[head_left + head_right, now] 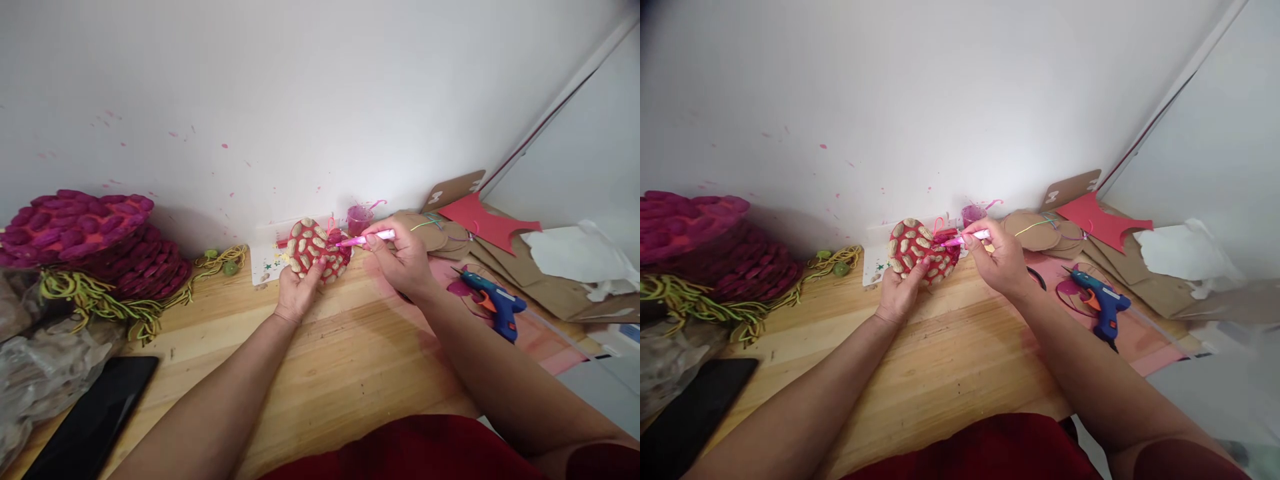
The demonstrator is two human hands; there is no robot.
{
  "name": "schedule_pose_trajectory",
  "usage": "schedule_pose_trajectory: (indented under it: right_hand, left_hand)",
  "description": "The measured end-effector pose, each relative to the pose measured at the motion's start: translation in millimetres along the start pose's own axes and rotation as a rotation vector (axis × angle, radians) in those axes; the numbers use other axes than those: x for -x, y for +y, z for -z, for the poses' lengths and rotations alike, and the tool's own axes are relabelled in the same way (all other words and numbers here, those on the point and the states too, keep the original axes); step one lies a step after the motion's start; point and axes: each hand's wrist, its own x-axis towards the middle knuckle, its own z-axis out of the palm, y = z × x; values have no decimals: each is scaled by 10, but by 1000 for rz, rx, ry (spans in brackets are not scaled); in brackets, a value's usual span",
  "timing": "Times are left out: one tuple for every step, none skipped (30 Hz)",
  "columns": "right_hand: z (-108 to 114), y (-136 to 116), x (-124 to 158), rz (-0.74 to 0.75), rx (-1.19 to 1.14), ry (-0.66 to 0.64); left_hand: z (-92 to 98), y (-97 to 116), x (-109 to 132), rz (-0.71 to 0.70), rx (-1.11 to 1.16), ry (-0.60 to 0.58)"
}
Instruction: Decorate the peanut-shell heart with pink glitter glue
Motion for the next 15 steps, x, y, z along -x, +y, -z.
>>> schedule_pose_trajectory:
  right_hand:
    - [-3, -3, 1, 3, -4, -4]
    - [-5, -6, 2, 8, -4, -10]
    - [-8, -7, 2, 13, 5, -16]
    - [-9, -7, 2, 15, 20, -17]
    - [-10, -6, 0, 13, 37, -14]
    - [-11, -4, -2, 9, 50, -6]
    - [-11, -2, -3, 2, 57, 5]
    - [-12, 0, -3, -3, 56, 14]
    - [-13, 0, -3, -8, 48, 17]
    - [-14, -1, -1, -12, 34, 13]
    - [-15, -3, 2, -16, 21, 3]
    - [-16, -5, 5, -23, 12, -7]
    - [-16, -7, 7, -31, 10, -12]
    - [-16, -10, 8, -39, 11, -11]
    - [-16, -12, 8, -47, 14, -6]
  left_hand:
    - [-4, 10, 0, 2, 1, -3]
    - [-8, 17, -1, 5, 5, -7]
    - [-12, 22, -1, 8, 11, -7]
    - [-16, 25, -2, 9, 18, 0]
    - [-18, 28, -2, 11, 24, 12]
    - [-20, 29, -2, 12, 28, 25]
    - [-22, 31, -2, 12, 31, 35]
    - [-22, 31, -2, 11, 33, 38]
    - [-21, 30, -2, 11, 34, 35]
    - [-20, 29, -2, 15, 35, 27]
    - [-18, 26, -1, 20, 35, 19]
    - [-15, 22, -1, 25, 36, 11]
    - [-12, 19, 0, 32, 38, 5]
    - [-10, 15, 0, 36, 44, 2]
    - [-8, 11, 1, 35, 54, 1]
